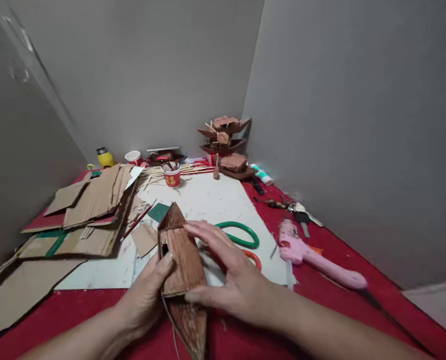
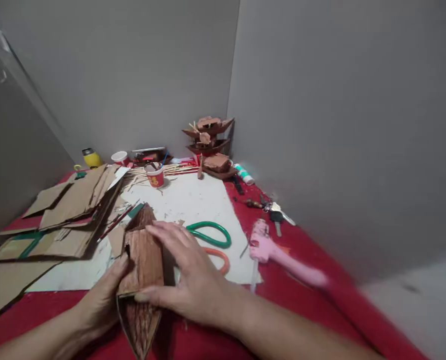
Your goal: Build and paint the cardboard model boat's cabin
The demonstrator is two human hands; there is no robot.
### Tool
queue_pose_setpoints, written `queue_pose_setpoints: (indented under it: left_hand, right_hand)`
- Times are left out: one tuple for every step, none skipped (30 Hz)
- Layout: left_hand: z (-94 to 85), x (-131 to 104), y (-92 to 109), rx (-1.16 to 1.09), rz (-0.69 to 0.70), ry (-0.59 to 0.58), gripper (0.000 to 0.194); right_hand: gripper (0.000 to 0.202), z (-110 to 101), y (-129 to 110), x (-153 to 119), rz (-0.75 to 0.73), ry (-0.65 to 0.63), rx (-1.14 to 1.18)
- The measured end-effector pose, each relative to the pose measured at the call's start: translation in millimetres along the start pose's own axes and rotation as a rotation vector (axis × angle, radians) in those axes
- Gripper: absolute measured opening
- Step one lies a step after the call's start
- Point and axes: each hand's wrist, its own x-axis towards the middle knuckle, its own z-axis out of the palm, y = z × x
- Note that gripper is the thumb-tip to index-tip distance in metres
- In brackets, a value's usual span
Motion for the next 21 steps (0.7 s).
queue_pose_setpoints:
  left_hand:
    - [0.5,0,2,0.002,-0.015,-0.003,0.058]
    - [0.8,0,5,0.001,-0.029,-0.003,0.059]
    - [1.1,0,7,-0.004,-0.041,0.001,0.059]
    - [1.1,0,8,-0.012,-0.052,0.007,0.060]
    - [1.0,0,10,-0.025,-0.061,0.015,0.061]
    - [0.6,0,11,-0.042,-0.068,0.029,0.061]
    - [0.2,1,12,-0.061,-0.077,0.043,0.062]
    - [-0.3,1,12,-0.078,-0.088,0.055,0.062]
    - [-0.6,1,12,-0.092,-0.102,0.064,0.062]
    - [-0.8,2,12,-0.103,-0.115,0.064,0.061]
    - [-0.8,2,12,-0.112,-0.124,0.059,0.060]
    - [-0.6,2,12,-0.118,-0.130,0.050,0.060]
    - [-0.3,2,12,-0.123,-0.133,0.043,0.059]
    - [0.0,2,12,-0.126,-0.135,0.039,0.058]
    - [0.1,2,11,-0.130,-0.136,0.040,0.057]
    - [0.0,2,11,-0.133,-0.138,0.044,0.056]
    - [-0.4,2,10,-0.136,-0.141,0.047,0.054]
    - [-1.1,2,10,-0.138,-0.146,0.044,0.052]
    - [-1.9,2,10,-0.142,-0.152,0.036,0.051]
    - [-2.9,2,9,-0.146,-0.158,0.021,0.049]
    - [-4.0,2,9,-0.150,-0.164,0.006,0.048]
  right_hand:
    - [0.082,-3,-2,-1,0.001,0.035,0.026]
    - [0.076,-7,-4,-2,-0.005,0.071,0.049]
    - [0.069,-10,-5,-3,-0.017,0.108,0.067]
    - [0.062,-12,-7,-3,-0.036,0.146,0.082]
    - [0.052,-14,-8,-4,-0.063,0.195,0.097]
    - [0.043,-15,-9,-5,-0.096,0.238,0.105]
    - [0.035,-16,-10,-5,-0.133,0.272,0.104]
    - [0.030,-16,-11,-5,-0.169,0.290,0.093]
    - [0.027,-16,-12,-5,-0.205,0.296,0.072]
    - [0.024,-15,-13,-5,-0.238,0.289,0.044]
    - [0.021,-14,-14,-5,-0.267,0.273,0.015]
    - [0.019,-13,-15,-5,-0.292,0.254,-0.015]
    - [0.017,-11,-16,-5,-0.312,0.234,-0.045]
    - [0.016,-10,-17,-4,-0.328,0.218,-0.072]
    - [0.016,-9,-18,-4,-0.343,0.207,-0.099]
    - [0.017,-9,-18,-4,-0.360,0.197,-0.126]
    - [0.017,-8,-18,-3,-0.376,0.190,-0.154]
    - [0.018,-8,-18,-3,-0.390,0.183,-0.181]
    - [0.018,-8,-18,-3,-0.398,0.178,-0.200]
    - [0.018,-9,-18,-3,-0.403,0.175,-0.206]
    - [0.018,-10,-17,-3,-0.401,0.175,-0.195]
